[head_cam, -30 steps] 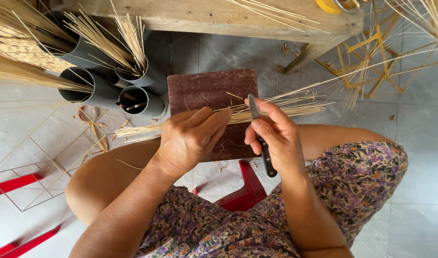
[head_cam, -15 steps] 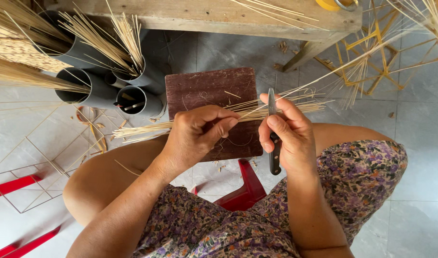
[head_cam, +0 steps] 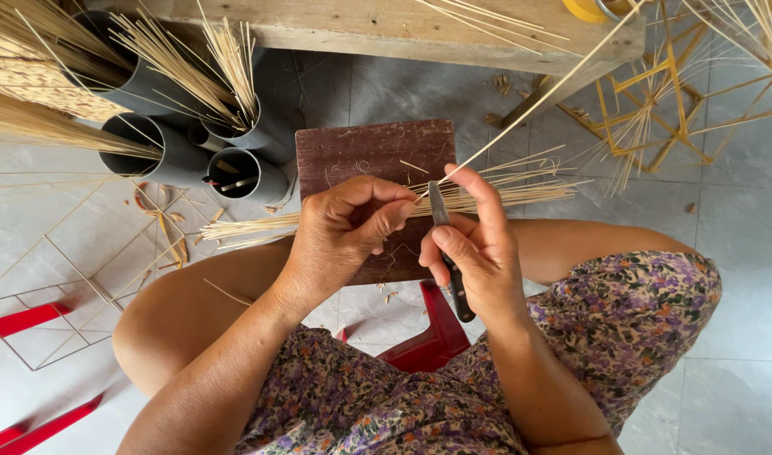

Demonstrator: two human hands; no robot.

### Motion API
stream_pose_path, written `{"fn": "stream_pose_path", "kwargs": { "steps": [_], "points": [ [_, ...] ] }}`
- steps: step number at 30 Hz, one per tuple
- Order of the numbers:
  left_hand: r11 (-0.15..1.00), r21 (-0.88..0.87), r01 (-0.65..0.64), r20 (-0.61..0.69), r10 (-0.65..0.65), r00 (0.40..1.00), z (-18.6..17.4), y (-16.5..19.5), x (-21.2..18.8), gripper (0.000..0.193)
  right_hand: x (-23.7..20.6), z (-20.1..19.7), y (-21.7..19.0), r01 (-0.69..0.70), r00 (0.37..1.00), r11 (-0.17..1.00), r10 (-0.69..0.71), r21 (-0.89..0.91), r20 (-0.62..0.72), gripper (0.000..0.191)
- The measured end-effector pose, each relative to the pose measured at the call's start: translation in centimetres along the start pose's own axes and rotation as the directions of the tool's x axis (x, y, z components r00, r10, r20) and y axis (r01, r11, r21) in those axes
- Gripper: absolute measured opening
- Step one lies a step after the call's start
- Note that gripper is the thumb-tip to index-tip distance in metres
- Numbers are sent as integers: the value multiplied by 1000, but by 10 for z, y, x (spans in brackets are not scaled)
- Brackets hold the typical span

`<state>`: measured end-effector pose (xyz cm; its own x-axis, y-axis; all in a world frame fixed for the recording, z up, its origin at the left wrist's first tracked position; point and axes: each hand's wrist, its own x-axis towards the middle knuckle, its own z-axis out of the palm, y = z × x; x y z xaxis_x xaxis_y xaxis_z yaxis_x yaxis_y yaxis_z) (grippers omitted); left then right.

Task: The person sits on a low stool and splits thin bamboo sticks into narrow strips, holding a bundle across their lap and using a small knife to shave and split each stick. They separate finished strips, set them aside, and reach for new sticks from the bundle to repeat the process.

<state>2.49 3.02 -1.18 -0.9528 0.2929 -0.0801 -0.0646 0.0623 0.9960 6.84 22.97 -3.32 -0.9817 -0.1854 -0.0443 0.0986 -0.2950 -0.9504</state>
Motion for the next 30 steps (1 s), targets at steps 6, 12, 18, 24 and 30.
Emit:
{"fn": "stream_pose_path", "kwargs": {
  "steps": [6,12,18,24,30],
  "points": [
    [994,101,-48,-23,50,998,3,3,-1,13,-2,2,9,94,993,995,-91,33,-78,54],
    [994,96,-54,-5,55,998,5,4,-1,13,-2,0,13,112,990,992,-107,54,-91,45],
    [996,78,-32,2,32,999,5,5,-1,13,-3,-1,16,145,983,988,-139,46,-120,44],
    [996,92,6,-2,-6,1000,3,4,-3,14,4,-23,15,261,951,964,-249,45,-186,36],
    [991,128,-35,-31,40,999,1,2,-1,12,8,-65,-5,340,872,920,-230,196,-431,42]
  ]
}}
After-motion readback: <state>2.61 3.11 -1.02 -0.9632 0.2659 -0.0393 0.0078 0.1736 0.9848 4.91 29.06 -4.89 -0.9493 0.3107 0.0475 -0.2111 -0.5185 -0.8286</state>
